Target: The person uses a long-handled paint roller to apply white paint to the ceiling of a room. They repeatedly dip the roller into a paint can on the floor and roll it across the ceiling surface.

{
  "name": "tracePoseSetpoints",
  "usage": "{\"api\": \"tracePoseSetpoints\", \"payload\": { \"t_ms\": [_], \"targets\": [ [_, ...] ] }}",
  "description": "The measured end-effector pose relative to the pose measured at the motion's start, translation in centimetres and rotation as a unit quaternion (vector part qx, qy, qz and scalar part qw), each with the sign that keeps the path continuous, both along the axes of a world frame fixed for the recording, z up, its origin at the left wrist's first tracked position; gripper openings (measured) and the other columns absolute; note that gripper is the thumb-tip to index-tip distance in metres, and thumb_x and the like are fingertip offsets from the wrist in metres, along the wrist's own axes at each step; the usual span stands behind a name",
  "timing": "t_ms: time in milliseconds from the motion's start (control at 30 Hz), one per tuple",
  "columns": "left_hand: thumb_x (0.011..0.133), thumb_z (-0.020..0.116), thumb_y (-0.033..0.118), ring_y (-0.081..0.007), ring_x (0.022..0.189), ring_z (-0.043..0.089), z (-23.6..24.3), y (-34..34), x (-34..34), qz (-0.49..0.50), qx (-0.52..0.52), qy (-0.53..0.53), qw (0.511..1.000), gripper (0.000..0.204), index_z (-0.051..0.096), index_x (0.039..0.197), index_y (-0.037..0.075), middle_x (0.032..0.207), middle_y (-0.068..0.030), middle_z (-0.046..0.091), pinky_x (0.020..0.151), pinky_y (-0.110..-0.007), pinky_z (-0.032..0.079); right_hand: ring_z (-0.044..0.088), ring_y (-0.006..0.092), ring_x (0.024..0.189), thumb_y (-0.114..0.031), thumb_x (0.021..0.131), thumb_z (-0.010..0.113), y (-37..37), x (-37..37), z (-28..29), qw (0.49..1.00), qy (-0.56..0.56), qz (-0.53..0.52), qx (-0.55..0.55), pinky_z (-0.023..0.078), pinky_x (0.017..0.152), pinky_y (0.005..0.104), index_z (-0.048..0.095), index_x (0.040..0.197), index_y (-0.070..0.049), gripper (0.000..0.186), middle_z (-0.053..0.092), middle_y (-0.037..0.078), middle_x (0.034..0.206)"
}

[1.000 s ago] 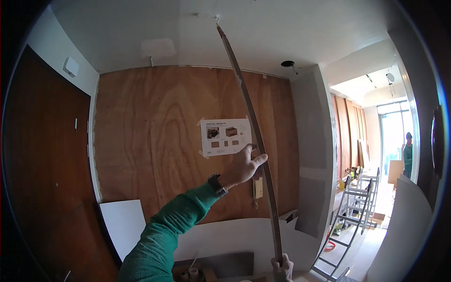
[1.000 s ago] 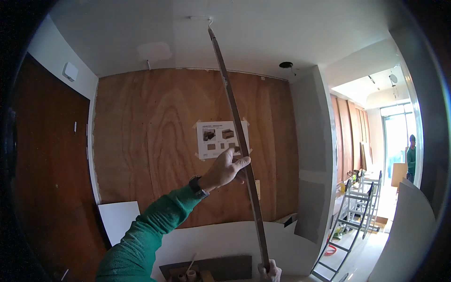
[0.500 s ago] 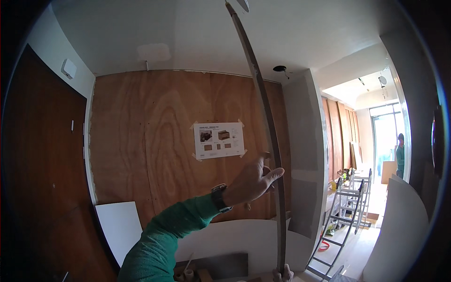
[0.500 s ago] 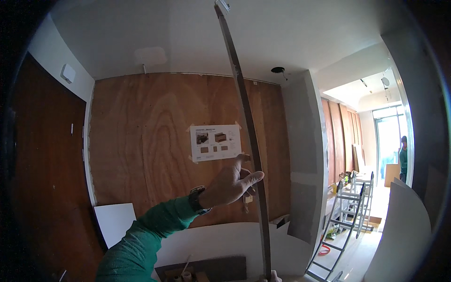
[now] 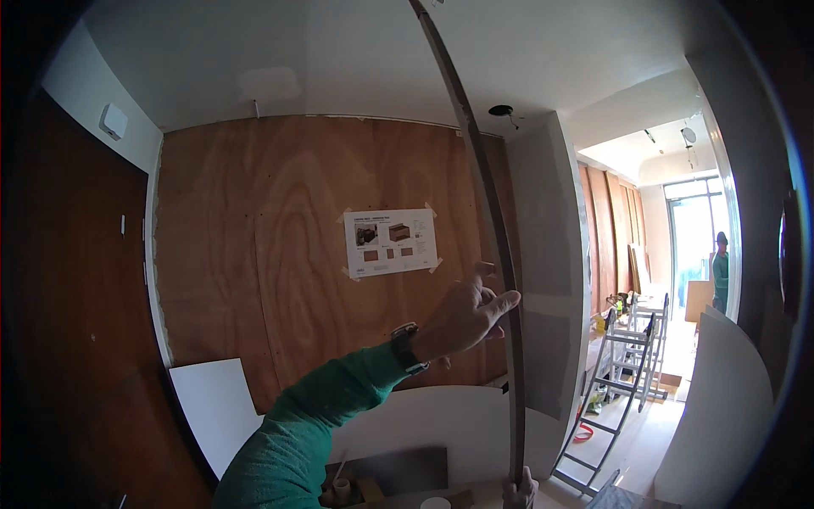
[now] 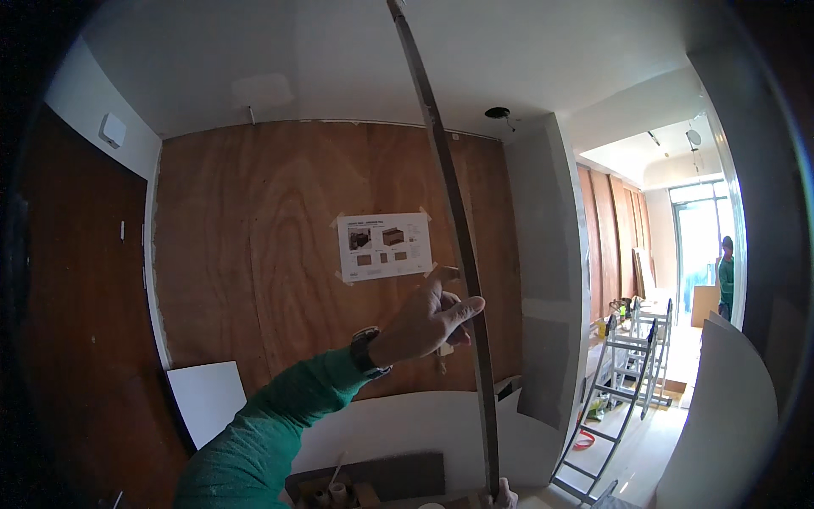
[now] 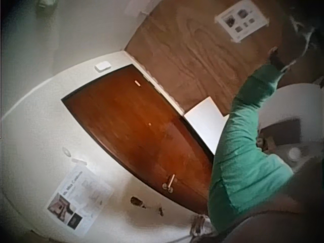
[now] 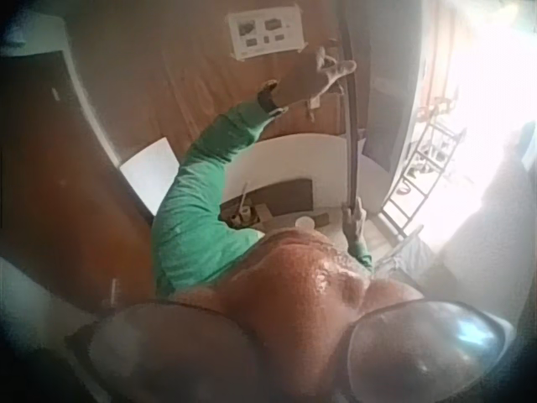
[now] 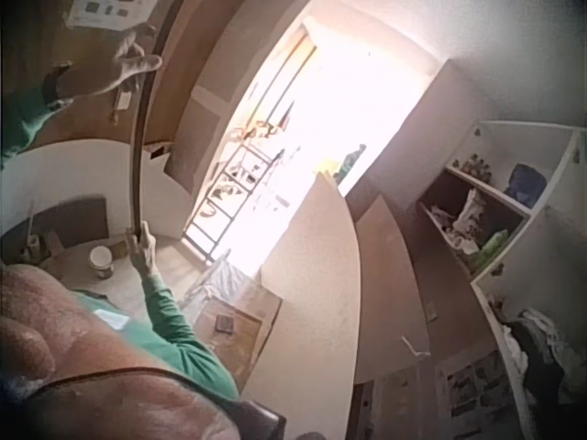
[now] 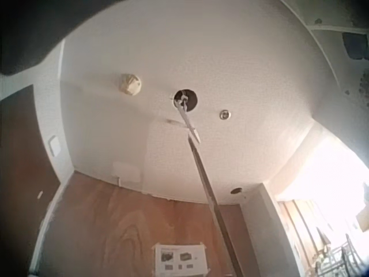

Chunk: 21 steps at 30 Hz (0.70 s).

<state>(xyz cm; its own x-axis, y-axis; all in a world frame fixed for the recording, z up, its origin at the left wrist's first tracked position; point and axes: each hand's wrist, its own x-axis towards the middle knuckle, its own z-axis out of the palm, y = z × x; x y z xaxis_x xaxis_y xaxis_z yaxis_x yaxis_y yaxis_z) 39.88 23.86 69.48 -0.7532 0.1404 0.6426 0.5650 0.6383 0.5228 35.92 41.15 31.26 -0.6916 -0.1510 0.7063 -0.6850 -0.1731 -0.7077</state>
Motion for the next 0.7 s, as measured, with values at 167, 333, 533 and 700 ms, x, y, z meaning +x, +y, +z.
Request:
{"api": "tracePoseSetpoints", "payload": {
  "t_ms": [167,333,533,700],
  "targets": [
    [0.102,0.065,0.032,-0.0162,0.061,0.070,0.4,-2.6,-1.1,0.027,0.073,-0.008,0.997,0.065,0.034,0.143,-0.008,0.078,-0.0096,0.066,0.056,-0.027,0.058,0.056,0.0317,0.059,-0.023,0.096,0.066,-2.0,-1.0,0.2,0.999,-0.004,-0.033,0.018,0.045,0.057,0.0452,0.059,0.099,-0.004,0.020,0.059,0.018,0.070],
    [0.102,0.063,0.033,-0.0141,0.059,0.068,0.8,-8.0,-4.6,0.038,0.119,0.026,0.992,0.055,0.043,0.138,-0.004,0.075,-0.0056,0.062,0.053,-0.026,0.058,0.056,0.0280,0.059,-0.024,0.095,0.068,-5.2,-2.9,0.9,0.996,-0.016,-0.056,0.074,0.046,0.057,0.0425,0.060,0.101,-0.005,0.021,0.059,0.017,0.070],
    [0.106,0.056,0.029,-0.0143,0.057,0.068,-1.0,-12.6,-6.4,0.054,0.102,0.022,0.993,0.048,0.046,0.133,-0.008,0.087,-0.0110,0.065,0.048,-0.027,0.058,0.057,0.0286,0.052,-0.018,0.093,0.064,-9.8,-4.9,5.1,0.992,-0.021,-0.041,0.115,0.046,0.053,0.0407,0.053,0.094,-0.005,0.018,0.056,0.014,0.061],
    [0.107,0.054,0.026,-0.0151,0.054,0.066,-5.0,-15.8,-8.5,0.084,0.109,-0.005,0.990,0.040,0.050,0.132,-0.004,0.082,-0.0061,0.064,0.049,-0.028,0.057,0.062,0.0374,0.058,-0.022,0.095,0.063,-13.9,-6.9,9.7,0.989,-0.031,-0.013,0.142,0.048,0.057,0.0441,0.054,0.097,-0.004,0.021,0.059,0.019,0.065]
  ]
}}
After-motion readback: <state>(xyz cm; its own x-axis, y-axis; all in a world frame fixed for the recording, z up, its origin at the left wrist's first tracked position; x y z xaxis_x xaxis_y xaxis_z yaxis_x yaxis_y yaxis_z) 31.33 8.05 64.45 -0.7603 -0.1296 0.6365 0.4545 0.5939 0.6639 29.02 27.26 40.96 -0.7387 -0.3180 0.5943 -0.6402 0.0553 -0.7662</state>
